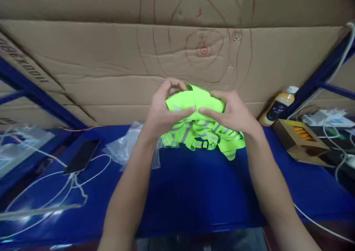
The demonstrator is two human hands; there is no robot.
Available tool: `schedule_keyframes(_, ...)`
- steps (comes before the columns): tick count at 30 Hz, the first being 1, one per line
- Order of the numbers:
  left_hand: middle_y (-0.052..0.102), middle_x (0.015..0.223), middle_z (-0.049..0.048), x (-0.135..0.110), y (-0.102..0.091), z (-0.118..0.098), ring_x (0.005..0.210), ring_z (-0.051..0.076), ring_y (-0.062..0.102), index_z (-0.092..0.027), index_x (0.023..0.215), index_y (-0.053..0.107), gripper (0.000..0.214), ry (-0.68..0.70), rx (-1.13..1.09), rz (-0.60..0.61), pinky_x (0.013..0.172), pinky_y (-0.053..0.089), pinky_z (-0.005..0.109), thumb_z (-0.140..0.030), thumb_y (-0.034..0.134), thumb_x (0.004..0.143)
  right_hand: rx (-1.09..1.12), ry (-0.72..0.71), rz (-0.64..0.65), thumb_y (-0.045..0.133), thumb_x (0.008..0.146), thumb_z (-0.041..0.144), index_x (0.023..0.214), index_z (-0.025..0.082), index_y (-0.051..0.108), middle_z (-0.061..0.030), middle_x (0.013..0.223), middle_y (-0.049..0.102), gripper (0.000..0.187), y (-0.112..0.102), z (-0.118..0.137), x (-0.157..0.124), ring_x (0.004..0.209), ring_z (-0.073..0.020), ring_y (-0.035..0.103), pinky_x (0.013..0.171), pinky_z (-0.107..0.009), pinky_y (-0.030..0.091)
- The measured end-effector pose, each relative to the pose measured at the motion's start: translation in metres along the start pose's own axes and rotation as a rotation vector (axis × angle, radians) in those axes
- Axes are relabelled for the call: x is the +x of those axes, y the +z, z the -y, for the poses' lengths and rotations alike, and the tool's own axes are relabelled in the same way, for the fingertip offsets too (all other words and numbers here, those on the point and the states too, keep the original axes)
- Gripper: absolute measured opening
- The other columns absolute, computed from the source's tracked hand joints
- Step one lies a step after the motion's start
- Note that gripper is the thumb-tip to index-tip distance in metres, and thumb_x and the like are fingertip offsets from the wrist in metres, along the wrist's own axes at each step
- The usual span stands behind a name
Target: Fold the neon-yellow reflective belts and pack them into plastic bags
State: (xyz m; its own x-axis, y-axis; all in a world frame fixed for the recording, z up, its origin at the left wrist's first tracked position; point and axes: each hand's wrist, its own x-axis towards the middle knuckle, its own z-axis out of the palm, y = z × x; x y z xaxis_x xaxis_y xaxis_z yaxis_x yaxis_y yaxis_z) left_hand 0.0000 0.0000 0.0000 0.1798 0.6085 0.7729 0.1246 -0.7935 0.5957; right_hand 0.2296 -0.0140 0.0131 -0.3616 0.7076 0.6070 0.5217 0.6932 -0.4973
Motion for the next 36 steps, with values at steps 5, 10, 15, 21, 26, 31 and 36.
schedule_keyframes(5,0.065,0.091,-0.0005,0.002,0.002,0.009,0.083,0.017,0.064,-0.024,0.098,0.059,0.053,-0.025,-0.049,-0.093,0.068,0.05,0.03,-0.028,0.099,0.065,-0.049,-0.243,-0.082,0.072,0.097,0.062,0.153,0.033,0.064,-0.0076,0.171,0.052,0.063,0.006,-0.003,0.003,0.159,-0.0357,0.048,0.132,-0.058,0.038)
schedule_keyframes(10,0.068,0.091,0.0001,0.001,0.007,0.004,0.08,0.016,0.064,-0.024,0.095,0.065,0.048,-0.001,-0.075,-0.209,0.067,0.05,0.029,-0.028,0.102,0.064,0.1,-0.306,-0.061,0.068,0.103,0.053,0.14,0.027,0.075,-0.0099,0.15,0.073,0.046,0.006,-0.006,0.004,0.139,-0.0312,0.068,0.121,-0.048,0.049)
schedule_keyframes(15,0.069,0.093,0.0015,-0.002,0.009,-0.005,0.082,0.016,0.064,-0.024,0.099,0.07,0.048,0.077,-0.065,-0.142,0.072,0.053,0.03,-0.03,0.104,0.066,0.099,-0.151,0.014,0.077,0.093,0.063,0.113,0.018,0.079,-0.0057,0.102,0.08,0.049,0.005,-0.008,0.002,0.09,-0.0236,0.071,0.084,-0.035,0.053)
schedule_keyframes(21,0.07,0.092,0.0014,-0.004,0.011,0.0,0.083,0.017,0.066,-0.024,0.102,0.072,0.048,0.053,-0.117,-0.07,0.073,0.055,0.031,-0.034,0.104,0.067,0.187,-0.122,0.161,0.086,0.086,0.058,0.102,0.017,0.075,-0.0003,0.088,0.07,0.046,0.007,-0.009,0.002,0.076,-0.0155,0.056,0.071,-0.028,0.042)
schedule_keyframes(26,0.077,0.12,0.0074,-0.001,0.008,-0.002,0.117,0.027,0.072,-0.025,0.116,0.075,0.049,0.131,-0.141,-0.003,0.099,0.058,0.039,-0.044,0.099,0.076,0.278,-0.129,0.166,0.083,0.089,0.055,0.1,0.016,0.074,0.001,0.081,0.068,0.041,0.01,-0.008,0.004,0.077,-0.0162,0.057,0.072,-0.027,0.042)
schedule_keyframes(31,0.071,0.144,0.0127,-0.004,0.001,-0.002,0.145,0.041,0.06,-0.024,0.13,0.077,0.072,-0.055,-0.312,0.256,0.115,0.053,0.046,-0.065,0.094,0.073,0.257,-0.139,0.243,0.085,0.088,0.052,0.089,0.016,0.072,0.0024,0.079,0.065,0.039,0.0,-0.007,0.004,0.074,-0.0138,0.055,0.069,-0.026,0.039)
schedule_keyframes(36,0.08,0.113,0.0099,-0.017,0.006,0.024,0.106,0.032,0.078,-0.022,0.12,0.08,0.06,-0.413,-0.485,0.263,0.087,0.062,0.039,-0.068,0.087,0.081,0.11,-0.104,0.188,0.083,0.089,0.056,0.091,0.016,0.074,0.0017,0.076,0.065,0.042,-0.008,-0.007,0.003,0.07,-0.0143,0.053,0.068,-0.028,0.038)
